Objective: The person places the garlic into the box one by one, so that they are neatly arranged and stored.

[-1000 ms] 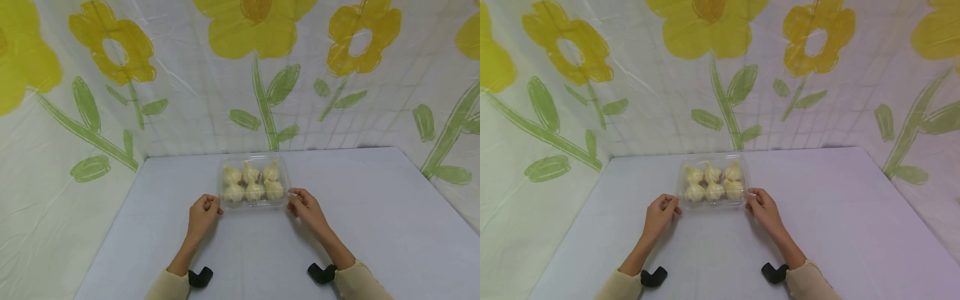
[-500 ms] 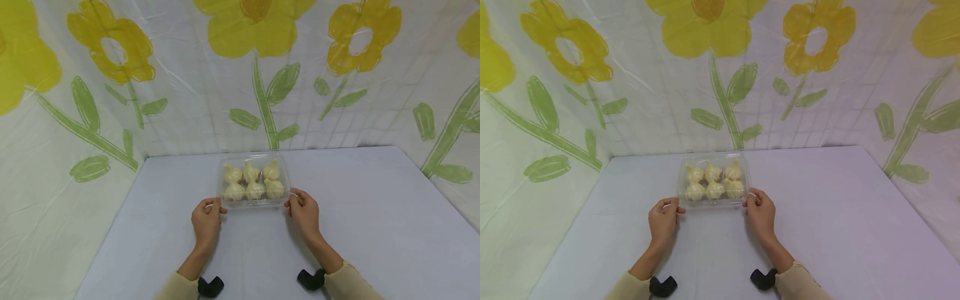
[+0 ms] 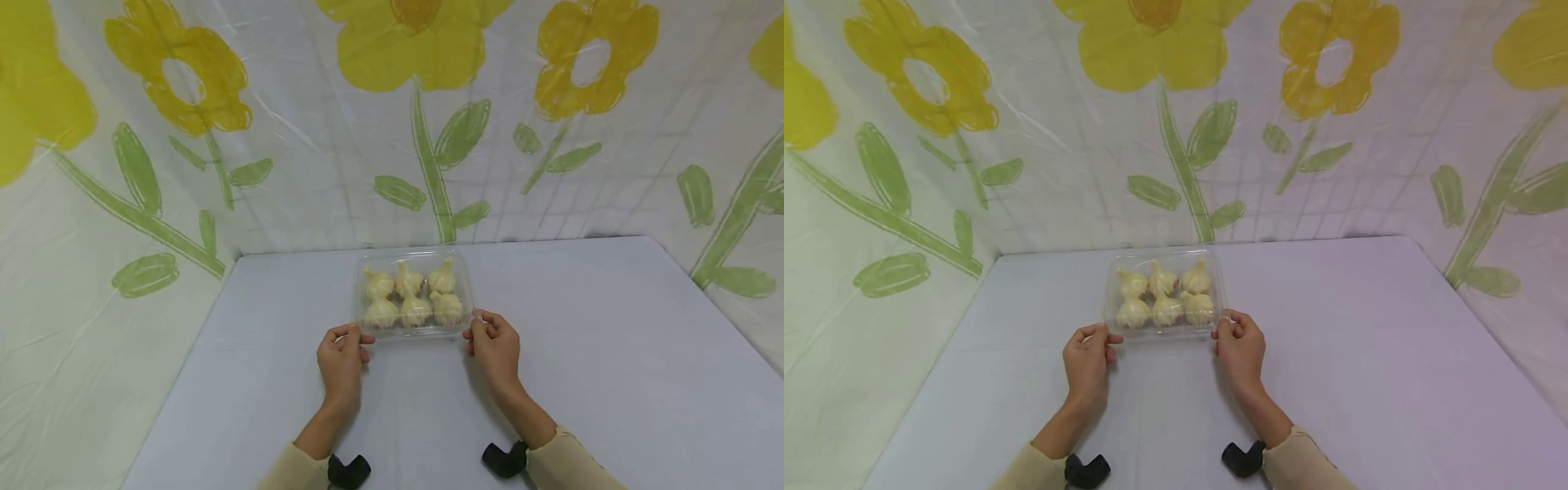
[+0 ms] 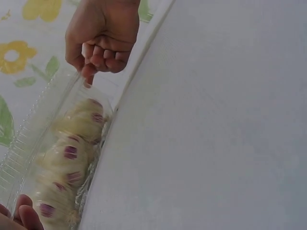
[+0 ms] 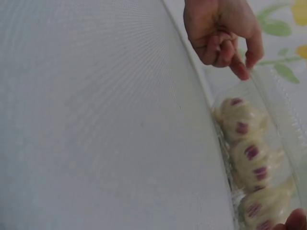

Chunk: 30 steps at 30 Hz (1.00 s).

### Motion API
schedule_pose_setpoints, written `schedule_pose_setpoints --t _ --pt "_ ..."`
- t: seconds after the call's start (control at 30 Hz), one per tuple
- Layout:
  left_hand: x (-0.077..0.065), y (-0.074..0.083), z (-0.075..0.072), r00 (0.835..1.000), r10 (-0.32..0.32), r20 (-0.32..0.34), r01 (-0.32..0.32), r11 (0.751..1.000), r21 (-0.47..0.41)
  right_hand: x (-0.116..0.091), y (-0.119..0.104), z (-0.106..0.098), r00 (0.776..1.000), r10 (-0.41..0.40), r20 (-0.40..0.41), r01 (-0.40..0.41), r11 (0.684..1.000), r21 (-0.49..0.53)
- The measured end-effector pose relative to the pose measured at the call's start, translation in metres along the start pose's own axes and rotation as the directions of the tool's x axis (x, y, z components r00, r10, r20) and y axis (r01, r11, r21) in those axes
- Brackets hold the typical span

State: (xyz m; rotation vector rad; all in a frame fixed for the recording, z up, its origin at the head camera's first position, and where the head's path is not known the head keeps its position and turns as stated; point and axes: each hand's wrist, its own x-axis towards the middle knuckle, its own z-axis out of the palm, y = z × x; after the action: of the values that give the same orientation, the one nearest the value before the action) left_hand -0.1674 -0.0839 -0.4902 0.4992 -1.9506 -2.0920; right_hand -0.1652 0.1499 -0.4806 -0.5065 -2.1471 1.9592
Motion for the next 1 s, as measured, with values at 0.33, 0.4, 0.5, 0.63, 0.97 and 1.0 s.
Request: schedule_pose_setpoints --t 0.33,0.4,0.5,0.63,0.97,1.0 --pt "-0.002 0.003 0.001 1.000 -0.005 -0.019 0.005 1.000 -0.010 -0.002 0.000 0.003 1.000 0.028 -0.015 -0.027 0.998 0.062" --pt "-0.002 0.003 0.001 1.000 -0.001 -0.020 0.001 1.000 -0.010 -0.002 -0.001 0.003 0.999 0.027 -0.017 -0.025 0.997 0.069" --pt "-0.002 0.003 0.000 1.000 -0.007 -0.018 0.007 1.000 -0.026 -0.003 -0.002 0.004 0.999 0.036 -0.017 -0.034 0.996 0.077" --pt "-0.002 0.006 -0.001 0.999 -0.036 -0.006 0.035 0.996 -0.080 -0.004 -0.006 0.004 0.998 0.062 -0.006 -0.061 0.993 0.106" --pt "-0.004 0.008 -0.001 0.995 -0.093 -0.024 0.090 0.991 -0.101 -0.005 -0.009 0.002 0.987 0.146 0.061 -0.154 0.974 0.167" --pt "-0.003 0.007 -0.001 0.994 -0.106 -0.023 0.103 0.989 -0.107 -0.005 -0.008 0.001 0.987 0.150 0.062 -0.158 0.973 0.166"
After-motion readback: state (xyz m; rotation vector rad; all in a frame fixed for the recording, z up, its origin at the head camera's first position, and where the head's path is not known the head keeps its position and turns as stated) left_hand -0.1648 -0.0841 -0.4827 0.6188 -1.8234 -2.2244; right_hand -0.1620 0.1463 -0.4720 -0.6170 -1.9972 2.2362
